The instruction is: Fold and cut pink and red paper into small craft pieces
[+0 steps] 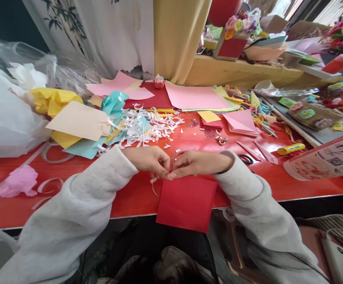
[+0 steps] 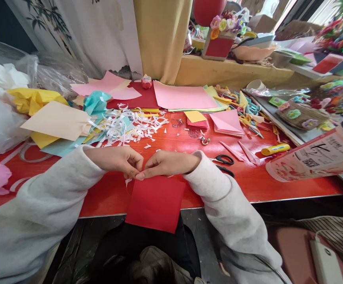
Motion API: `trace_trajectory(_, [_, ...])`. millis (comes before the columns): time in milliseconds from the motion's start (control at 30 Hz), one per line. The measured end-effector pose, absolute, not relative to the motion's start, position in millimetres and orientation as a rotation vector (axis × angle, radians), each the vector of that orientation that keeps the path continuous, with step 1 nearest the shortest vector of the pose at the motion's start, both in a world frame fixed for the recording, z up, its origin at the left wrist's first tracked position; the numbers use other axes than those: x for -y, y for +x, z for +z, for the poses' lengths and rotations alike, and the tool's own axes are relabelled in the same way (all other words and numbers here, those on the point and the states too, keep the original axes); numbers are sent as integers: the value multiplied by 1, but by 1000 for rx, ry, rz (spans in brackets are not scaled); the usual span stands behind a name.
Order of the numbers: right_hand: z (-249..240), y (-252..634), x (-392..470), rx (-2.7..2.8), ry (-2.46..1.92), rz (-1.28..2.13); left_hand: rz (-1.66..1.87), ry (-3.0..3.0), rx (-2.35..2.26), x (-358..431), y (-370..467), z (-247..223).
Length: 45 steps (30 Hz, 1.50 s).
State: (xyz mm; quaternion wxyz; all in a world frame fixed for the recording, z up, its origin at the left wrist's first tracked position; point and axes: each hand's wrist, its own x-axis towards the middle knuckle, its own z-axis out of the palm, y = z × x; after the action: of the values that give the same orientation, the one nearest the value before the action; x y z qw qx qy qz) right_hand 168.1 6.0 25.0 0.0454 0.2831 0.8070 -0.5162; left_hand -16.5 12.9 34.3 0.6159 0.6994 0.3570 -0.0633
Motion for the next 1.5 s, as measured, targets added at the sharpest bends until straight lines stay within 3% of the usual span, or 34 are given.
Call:
trace_trajectory(1133, [30, 168, -5, -2526, 1262, -1587, -28, 1922, -896, -16, -22, 39])
trace_trajectory(1500, [27, 170, -7, -2500, 1105, -1533, -3, 1891, -894, -14, -18, 36])
